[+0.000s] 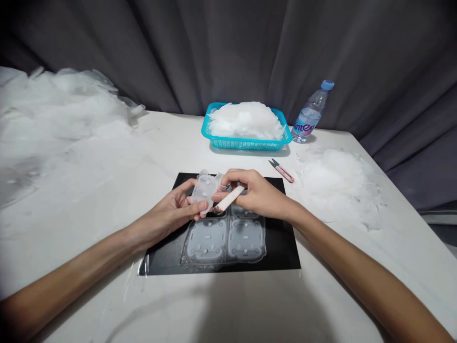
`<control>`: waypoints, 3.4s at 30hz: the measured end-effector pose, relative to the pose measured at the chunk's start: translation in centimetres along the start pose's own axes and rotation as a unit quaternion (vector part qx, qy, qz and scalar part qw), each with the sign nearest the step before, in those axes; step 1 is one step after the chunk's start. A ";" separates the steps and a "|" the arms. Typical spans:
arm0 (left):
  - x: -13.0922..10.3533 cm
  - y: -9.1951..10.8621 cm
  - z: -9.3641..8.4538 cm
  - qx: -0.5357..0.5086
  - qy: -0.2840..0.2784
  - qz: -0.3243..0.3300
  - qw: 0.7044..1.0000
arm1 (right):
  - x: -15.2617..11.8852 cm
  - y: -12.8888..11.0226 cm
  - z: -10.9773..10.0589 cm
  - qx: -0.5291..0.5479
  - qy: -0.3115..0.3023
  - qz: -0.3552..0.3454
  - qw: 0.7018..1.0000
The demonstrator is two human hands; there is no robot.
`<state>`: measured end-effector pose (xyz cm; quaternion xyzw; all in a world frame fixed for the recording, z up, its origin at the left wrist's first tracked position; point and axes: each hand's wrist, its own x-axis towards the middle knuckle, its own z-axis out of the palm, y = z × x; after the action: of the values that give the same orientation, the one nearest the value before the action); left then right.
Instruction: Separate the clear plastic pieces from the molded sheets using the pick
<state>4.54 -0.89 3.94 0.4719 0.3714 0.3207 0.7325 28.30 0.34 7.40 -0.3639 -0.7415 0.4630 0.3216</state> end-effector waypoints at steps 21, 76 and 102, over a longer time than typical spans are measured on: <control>0.0 -1.4 -0.3 0.200 0.159 0.126 0.959 | 1.1 3.3 -0.1 -0.064 0.034 -0.012 0.997; 4.9 -0.1 -4.2 0.263 0.306 0.206 0.891 | 1.5 5.0 2.7 -0.348 0.092 -0.092 0.928; 3.8 0.2 -2.8 0.180 0.129 0.122 0.967 | 0.9 4.3 4.5 -0.217 0.149 -0.007 0.965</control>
<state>4.13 3.55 2.44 0.5928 0.4538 0.3937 0.5364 25.24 0.39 1.90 -0.4848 -0.7703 0.2288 0.3453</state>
